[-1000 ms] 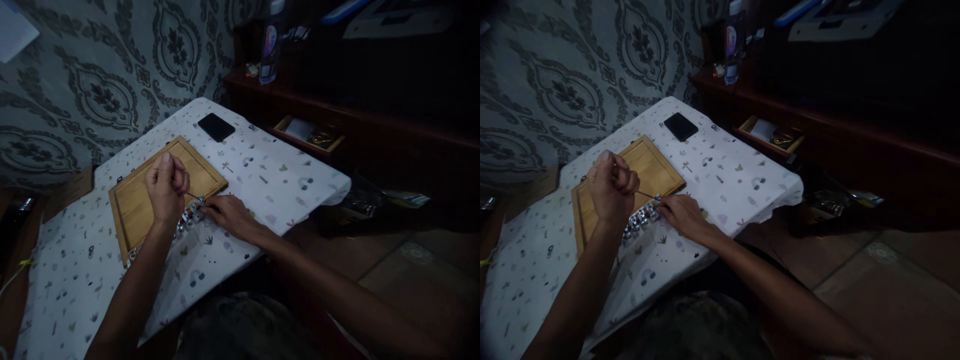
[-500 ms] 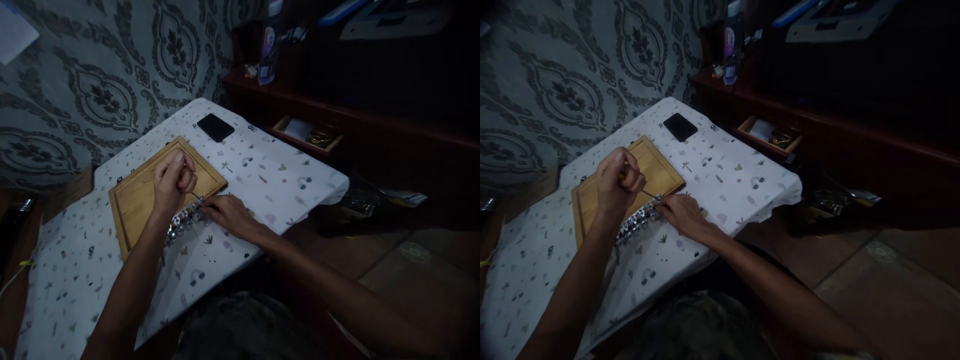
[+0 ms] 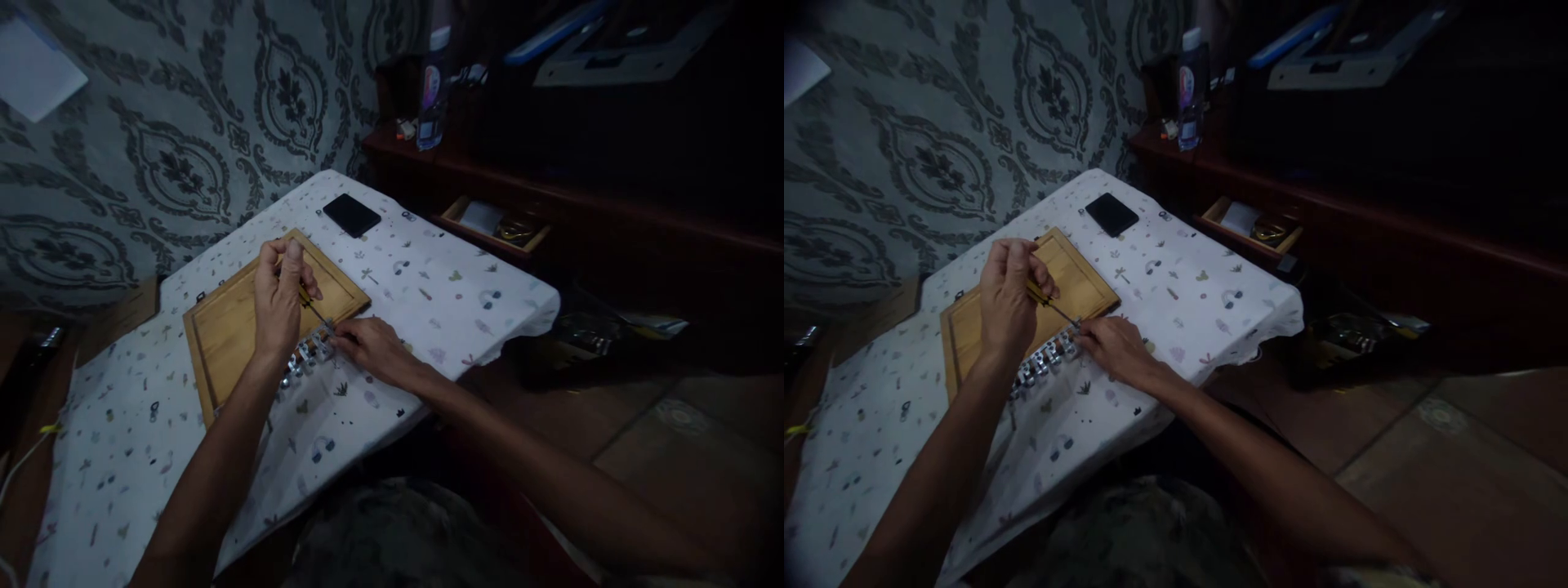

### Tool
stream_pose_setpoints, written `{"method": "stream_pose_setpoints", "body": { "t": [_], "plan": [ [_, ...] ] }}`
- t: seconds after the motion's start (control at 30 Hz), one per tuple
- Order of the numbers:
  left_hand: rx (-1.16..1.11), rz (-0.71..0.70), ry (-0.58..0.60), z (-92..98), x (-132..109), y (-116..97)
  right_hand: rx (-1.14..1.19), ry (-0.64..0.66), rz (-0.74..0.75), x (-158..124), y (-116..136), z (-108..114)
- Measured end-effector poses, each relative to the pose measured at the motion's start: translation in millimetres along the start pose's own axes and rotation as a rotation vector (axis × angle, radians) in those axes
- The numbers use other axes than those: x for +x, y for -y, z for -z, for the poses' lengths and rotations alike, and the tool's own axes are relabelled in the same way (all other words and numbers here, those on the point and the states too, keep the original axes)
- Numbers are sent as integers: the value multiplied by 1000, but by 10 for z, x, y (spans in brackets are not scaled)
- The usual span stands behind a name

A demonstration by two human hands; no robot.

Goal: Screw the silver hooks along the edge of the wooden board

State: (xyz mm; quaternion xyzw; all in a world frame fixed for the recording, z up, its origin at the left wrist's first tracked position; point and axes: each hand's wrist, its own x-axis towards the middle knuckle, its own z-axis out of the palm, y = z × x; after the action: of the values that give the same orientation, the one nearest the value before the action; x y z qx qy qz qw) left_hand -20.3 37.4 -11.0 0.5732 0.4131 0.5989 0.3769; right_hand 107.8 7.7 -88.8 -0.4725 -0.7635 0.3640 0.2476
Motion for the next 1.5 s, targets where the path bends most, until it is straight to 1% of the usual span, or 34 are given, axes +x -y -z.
{"method": "stream_pose_setpoints", "body": {
  "t": [0.17, 0.3, 0.4, 0.47, 0.6, 0.67, 0.77, 0.83, 0.97, 1.03, 1.13, 1.27, 1.5],
  "plan": [
    [-146, -16, -49, -117, -85, 9, 10, -3, 6, 3, -8, -9],
    [-166, -23, -68, -192, -88, 27, 25, -3, 0, -3, 2, -7],
    [-173, 0, -57, -194, -42, 26, 25, 1, -5, -3, 6, -6],
    [-190, 32, -34, -171, 6, 22, 14, 4, 6, 0, 2, -7],
    [-235, 99, 66, -111, 88, 17, -3, 11, 20, 0, 4, 1],
    [-245, 102, 105, -98, 93, 20, 0, 21, 8, -1, 12, 8],
    [-243, 65, 129, -104, 48, 22, 7, 22, -6, 0, 16, 7],
    [-236, 28, 109, -110, -2, 10, 18, 7, -5, 0, 11, -3],
    [-237, -69, -15, -87, -77, -59, 25, -9, -5, -7, -1, -16],
    [-226, -97, -50, -63, -85, -92, 21, -12, -3, -10, -1, -14],
    [-210, -100, -57, -36, -75, -96, 10, 0, -17, -5, 6, -6],
    [-216, -95, -64, -28, -65, -41, -3, 20, -31, 5, 13, -3],
    [-224, -92, -44, -49, -61, -11, 8, 1, -5, 2, -7, -13]
  ]
}}
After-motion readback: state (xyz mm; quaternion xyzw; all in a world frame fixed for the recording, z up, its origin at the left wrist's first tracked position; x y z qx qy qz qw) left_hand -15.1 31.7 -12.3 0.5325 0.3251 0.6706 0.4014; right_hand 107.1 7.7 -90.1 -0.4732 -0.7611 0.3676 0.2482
